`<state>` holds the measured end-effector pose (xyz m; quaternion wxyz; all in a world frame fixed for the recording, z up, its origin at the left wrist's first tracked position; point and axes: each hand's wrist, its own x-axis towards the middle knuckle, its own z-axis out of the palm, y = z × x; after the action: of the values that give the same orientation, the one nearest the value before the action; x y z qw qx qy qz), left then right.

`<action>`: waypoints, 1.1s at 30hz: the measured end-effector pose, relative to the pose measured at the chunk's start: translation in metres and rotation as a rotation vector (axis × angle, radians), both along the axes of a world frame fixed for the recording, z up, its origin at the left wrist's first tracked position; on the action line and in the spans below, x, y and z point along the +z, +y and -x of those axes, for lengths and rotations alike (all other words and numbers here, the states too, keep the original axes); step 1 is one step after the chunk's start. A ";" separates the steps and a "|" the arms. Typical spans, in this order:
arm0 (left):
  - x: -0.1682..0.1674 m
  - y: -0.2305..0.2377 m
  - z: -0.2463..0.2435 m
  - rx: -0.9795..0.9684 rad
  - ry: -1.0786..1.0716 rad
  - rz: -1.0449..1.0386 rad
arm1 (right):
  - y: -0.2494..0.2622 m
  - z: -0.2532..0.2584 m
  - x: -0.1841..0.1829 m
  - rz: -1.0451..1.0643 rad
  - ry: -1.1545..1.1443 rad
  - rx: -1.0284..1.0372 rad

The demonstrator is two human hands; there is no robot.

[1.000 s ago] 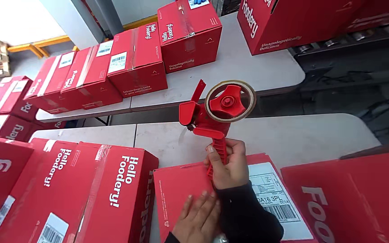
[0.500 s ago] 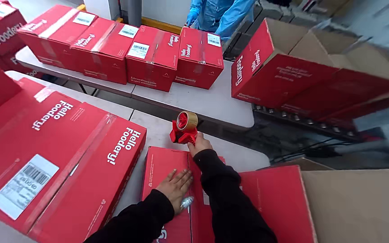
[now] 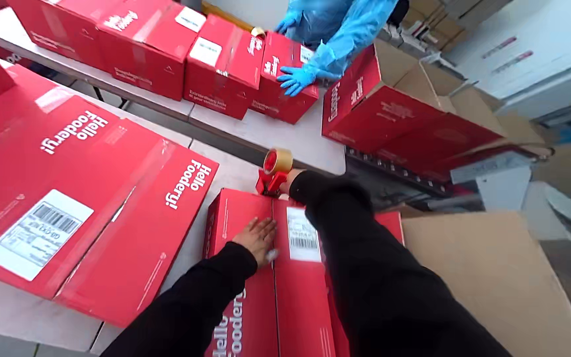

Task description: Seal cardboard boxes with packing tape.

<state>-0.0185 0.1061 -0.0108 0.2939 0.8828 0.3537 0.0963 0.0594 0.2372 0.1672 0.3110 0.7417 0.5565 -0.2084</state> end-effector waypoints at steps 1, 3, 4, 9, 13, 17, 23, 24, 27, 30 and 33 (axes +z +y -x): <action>-0.003 -0.005 -0.001 0.008 -0.009 -0.039 | -0.018 -0.006 0.002 -0.052 0.009 -0.037; -0.003 -0.007 -0.002 0.021 0.007 -0.087 | -0.059 -0.013 -0.006 -0.225 0.047 -0.175; 0.000 -0.004 -0.001 0.022 0.017 -0.093 | -0.077 -0.013 -0.016 -0.307 0.059 -0.241; 0.005 -0.024 0.010 -0.011 -0.050 -0.010 | -0.127 -0.007 -0.057 -0.427 0.034 -0.327; 0.012 -0.117 0.045 0.251 -0.195 0.074 | -0.214 0.003 -0.063 -0.440 0.093 -0.364; -0.010 -0.204 0.078 0.476 -0.387 -0.001 | -0.358 0.011 -0.064 -0.344 0.102 -0.391; 0.062 -0.269 0.063 0.512 -0.733 -0.097 | -0.546 0.033 -0.065 -0.476 0.207 -0.502; 0.090 -0.277 0.053 0.413 -0.788 -0.155 | -0.566 0.036 -0.069 -0.484 0.229 -0.531; 0.142 -0.303 0.009 0.079 -0.623 -0.330 | -0.597 0.036 -0.090 -0.418 0.296 -0.613; 0.078 -0.324 -0.041 -0.040 0.032 -0.316 | -0.609 0.025 -0.146 -0.497 0.261 -0.560; 0.008 -0.329 -0.048 0.014 0.227 -0.119 | -0.626 0.006 -0.177 -0.238 0.310 -0.592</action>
<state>0.0293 -0.2226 -0.0026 0.1982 0.9014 0.3846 0.0187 0.0532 -0.3890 -0.0098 0.0603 0.8615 0.3781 -0.3334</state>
